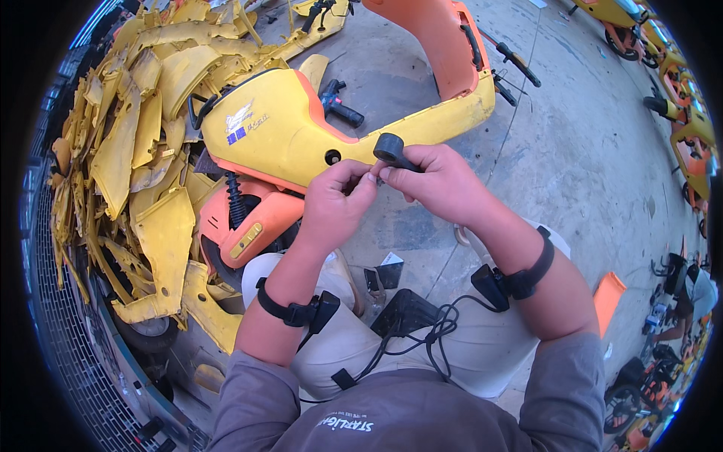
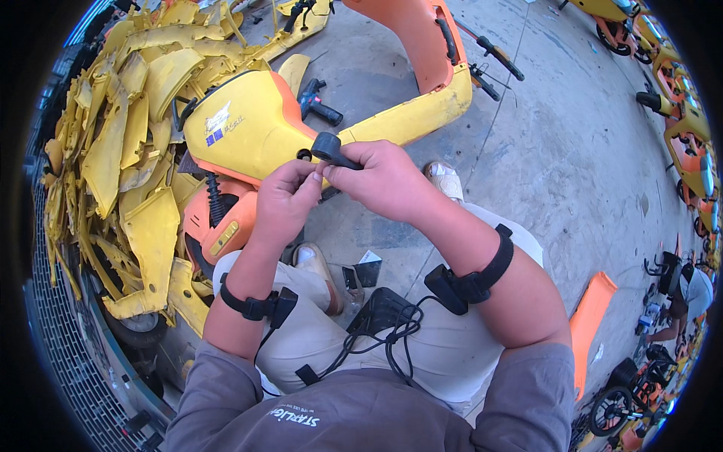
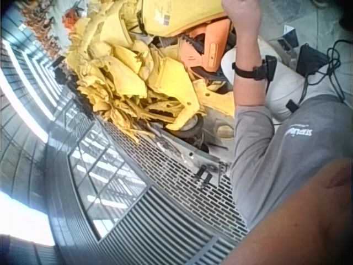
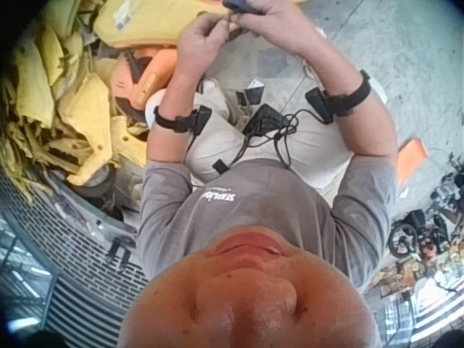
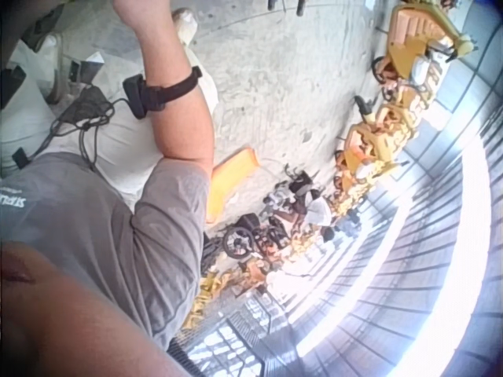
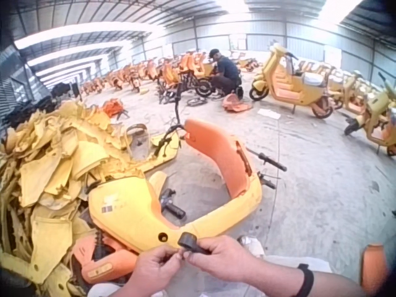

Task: The person assembles a component of a yellow scooter using a wrench and a power drill, fitting a small black part into a circular housing on the scooter's side panel.

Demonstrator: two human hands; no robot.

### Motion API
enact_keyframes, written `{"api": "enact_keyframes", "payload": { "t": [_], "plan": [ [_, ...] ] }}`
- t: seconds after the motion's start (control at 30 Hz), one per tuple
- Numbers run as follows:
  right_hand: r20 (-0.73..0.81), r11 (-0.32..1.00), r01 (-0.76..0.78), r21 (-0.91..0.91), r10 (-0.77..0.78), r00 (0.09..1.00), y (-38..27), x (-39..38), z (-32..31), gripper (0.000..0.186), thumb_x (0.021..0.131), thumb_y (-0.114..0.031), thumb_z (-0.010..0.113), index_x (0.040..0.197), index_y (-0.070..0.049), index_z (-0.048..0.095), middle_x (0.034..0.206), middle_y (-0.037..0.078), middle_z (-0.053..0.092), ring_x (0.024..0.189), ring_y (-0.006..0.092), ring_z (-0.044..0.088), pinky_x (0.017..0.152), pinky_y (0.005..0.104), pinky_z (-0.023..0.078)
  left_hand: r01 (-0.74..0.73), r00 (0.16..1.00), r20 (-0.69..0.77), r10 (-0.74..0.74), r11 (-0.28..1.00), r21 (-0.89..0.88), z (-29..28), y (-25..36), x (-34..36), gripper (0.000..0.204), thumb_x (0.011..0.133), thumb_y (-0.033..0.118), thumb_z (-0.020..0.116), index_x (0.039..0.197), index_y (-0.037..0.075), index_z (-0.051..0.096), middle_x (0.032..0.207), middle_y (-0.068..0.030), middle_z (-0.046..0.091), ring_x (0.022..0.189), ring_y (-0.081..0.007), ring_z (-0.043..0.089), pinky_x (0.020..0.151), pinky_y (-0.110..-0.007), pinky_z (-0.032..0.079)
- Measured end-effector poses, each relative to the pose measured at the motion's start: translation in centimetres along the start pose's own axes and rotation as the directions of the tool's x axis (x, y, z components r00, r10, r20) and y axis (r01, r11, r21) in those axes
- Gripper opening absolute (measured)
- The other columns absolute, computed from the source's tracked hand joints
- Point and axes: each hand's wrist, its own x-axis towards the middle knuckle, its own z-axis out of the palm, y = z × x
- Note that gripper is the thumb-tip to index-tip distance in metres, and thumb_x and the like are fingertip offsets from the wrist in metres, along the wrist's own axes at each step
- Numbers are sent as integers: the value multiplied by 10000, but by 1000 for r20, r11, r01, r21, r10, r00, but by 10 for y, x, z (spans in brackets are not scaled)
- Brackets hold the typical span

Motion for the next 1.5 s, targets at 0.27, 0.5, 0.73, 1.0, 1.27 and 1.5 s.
{"api": "enact_keyframes", "payload": {
  "t": [0.27,0.5,0.73,1.0,1.27,1.5],
  "plan": [
    [-10,1000,14,-10,-14,1000,2,-1,2,249,883,-206,654,1042,-26,720,770,26,657,703,73,559,655,258,473,0,1000,3,0,997,-78,-3,-5,3,110,894,75,609,950,-8,654,776,21,602,703,-36,523,628,-216,431],
    [-38,996,75,-44,-77,996,-2,-3,7,237,877,-196,664,1009,-6,716,773,42,666,709,84,568,665,273,480,31,999,24,-28,989,-146,-7,-1,4,119,882,61,600,952,-5,670,762,32,598,682,-26,505,610,-205,412],
    [-48,993,106,-46,-108,993,-1,-3,9,201,879,-158,665,986,6,710,817,62,690,754,85,592,715,275,499,35,999,22,-31,976,-214,-7,2,4,139,884,76,599,956,-9,683,739,17,604,670,-38,523,608,-208,427],
    [-61,976,181,125,-175,983,2,0,12,199,899,-141,655,1029,1,704,851,30,683,778,81,602,721,256,499,48,998,59,-34,970,-237,-12,-5,6,172,933,80,597,1046,-23,676,792,-45,639,681,-93,578,638,-245,478],
    [-23,935,-5,354,14,1000,0,1,4,197,919,-172,619,1022,-16,681,705,17,616,570,50,507,519,204,392,61,994,101,-30,945,-321,-3,9,3,226,988,140,578,1130,-16,658,809,-34,627,726,-93,571,661,-232,471],
    [7,872,-64,485,69,998,5,3,2,193,923,-177,593,1006,-22,671,657,15,588,468,63,460,444,214,353,68,995,89,-43,950,-305,-2,8,2,231,992,148,573,1133,-16,654,811,-36,626,731,-94,573,667,-234,475]
  ]
}}
